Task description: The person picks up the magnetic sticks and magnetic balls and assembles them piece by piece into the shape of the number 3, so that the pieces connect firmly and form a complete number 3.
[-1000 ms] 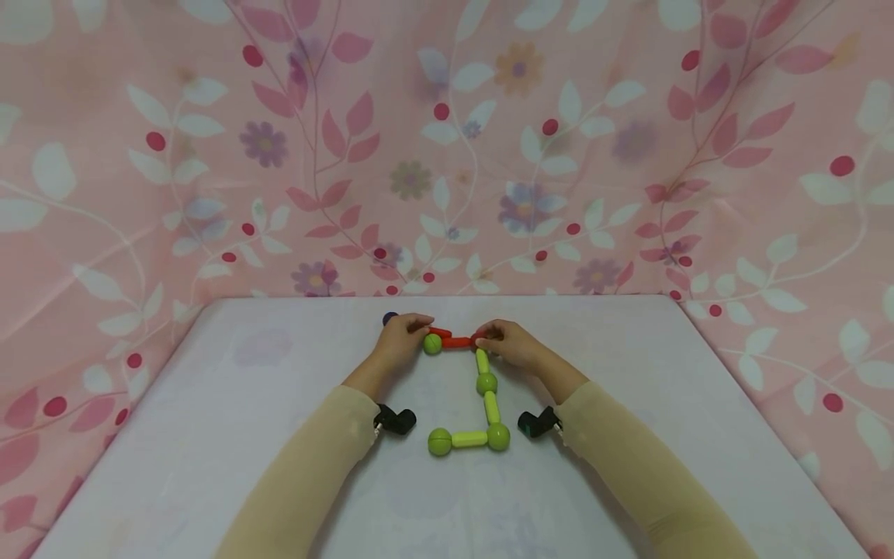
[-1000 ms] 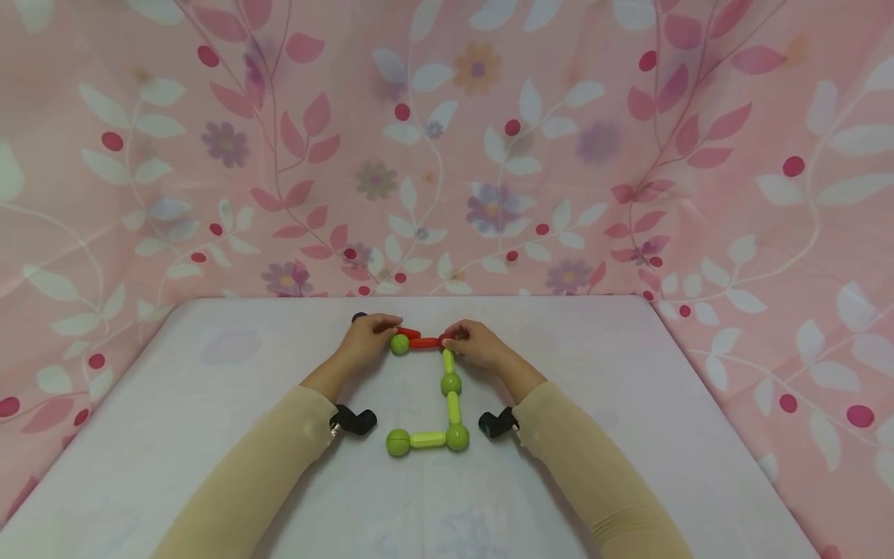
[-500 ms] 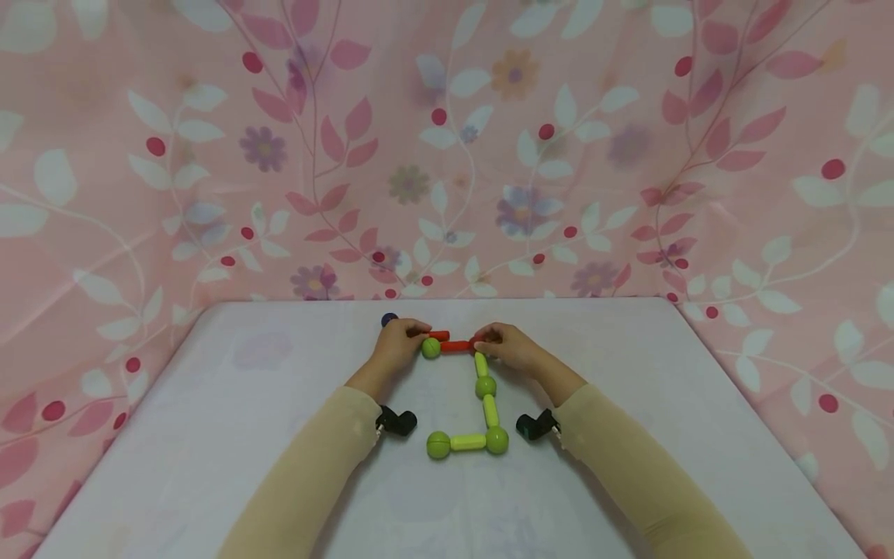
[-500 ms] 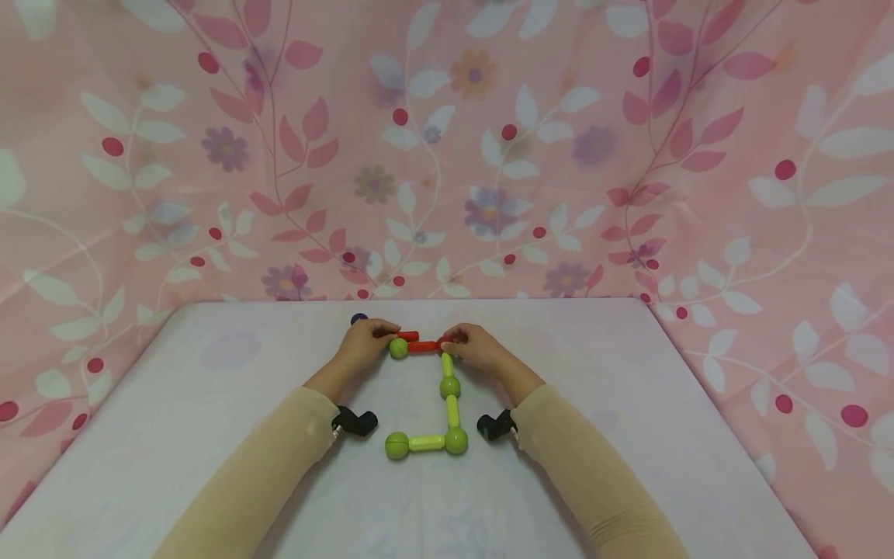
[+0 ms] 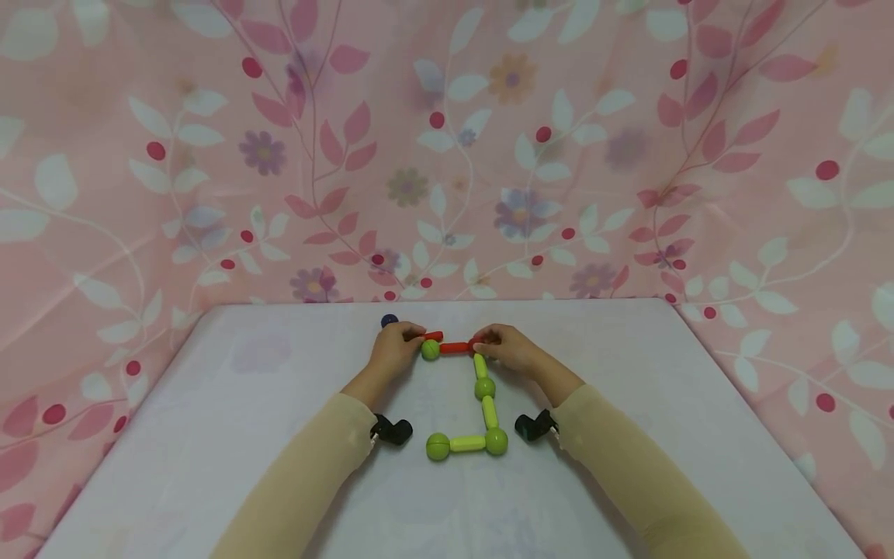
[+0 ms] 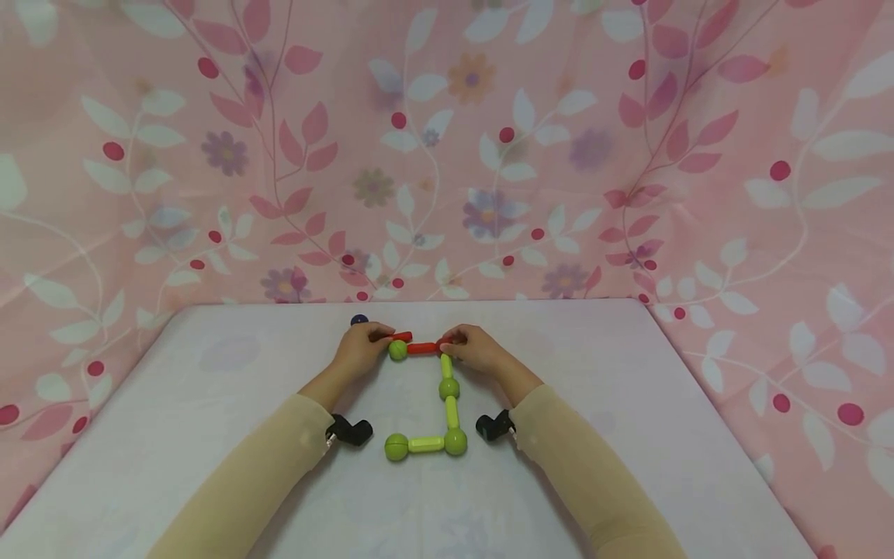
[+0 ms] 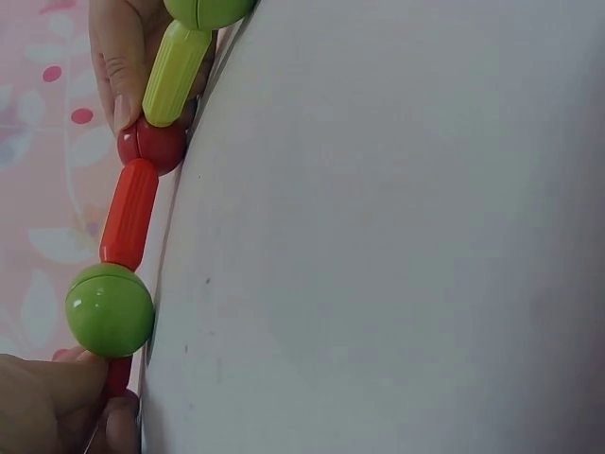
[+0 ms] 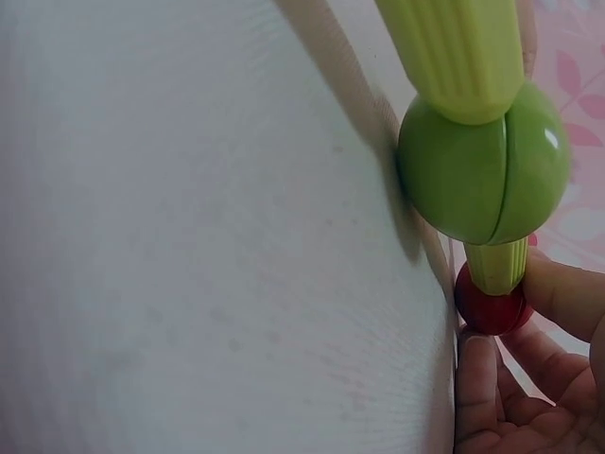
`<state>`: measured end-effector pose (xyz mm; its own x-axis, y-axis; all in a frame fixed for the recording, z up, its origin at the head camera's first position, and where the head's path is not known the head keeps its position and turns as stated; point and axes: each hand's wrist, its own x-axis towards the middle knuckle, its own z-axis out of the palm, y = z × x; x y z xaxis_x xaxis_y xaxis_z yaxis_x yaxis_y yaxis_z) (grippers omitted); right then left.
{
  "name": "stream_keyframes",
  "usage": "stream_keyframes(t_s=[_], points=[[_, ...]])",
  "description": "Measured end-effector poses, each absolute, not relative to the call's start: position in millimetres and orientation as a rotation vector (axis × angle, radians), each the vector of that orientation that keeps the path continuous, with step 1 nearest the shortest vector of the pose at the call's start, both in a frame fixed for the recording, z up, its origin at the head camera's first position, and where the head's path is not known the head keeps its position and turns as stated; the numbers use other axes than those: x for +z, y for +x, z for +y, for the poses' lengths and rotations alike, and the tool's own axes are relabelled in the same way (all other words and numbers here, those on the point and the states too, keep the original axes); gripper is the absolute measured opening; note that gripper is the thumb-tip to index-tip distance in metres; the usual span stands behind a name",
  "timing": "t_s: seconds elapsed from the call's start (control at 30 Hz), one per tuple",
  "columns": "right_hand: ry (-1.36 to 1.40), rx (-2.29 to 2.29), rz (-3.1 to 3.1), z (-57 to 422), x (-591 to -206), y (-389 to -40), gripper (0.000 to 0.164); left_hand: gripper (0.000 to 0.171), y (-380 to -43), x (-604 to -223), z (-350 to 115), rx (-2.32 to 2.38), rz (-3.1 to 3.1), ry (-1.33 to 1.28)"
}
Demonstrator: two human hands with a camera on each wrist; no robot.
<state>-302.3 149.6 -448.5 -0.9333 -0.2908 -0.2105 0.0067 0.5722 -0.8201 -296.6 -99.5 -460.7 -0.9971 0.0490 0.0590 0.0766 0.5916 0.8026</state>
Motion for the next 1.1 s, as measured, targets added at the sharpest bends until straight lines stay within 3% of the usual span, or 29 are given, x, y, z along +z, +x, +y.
stream_keyframes(t_s=[0.6,1.1], points=[[-0.165,-1.335,2.490,158.7,-447.5,-293.8,0.040,0.021,-277.6,-457.9,-124.2,-1.416,-2.710,-0.094],[-0.228,-1.366,2.432,173.0,-438.9,-261.6,0.031,0.017,-248.9,-448.2,-124.9,-1.557,-2.747,-0.062]])
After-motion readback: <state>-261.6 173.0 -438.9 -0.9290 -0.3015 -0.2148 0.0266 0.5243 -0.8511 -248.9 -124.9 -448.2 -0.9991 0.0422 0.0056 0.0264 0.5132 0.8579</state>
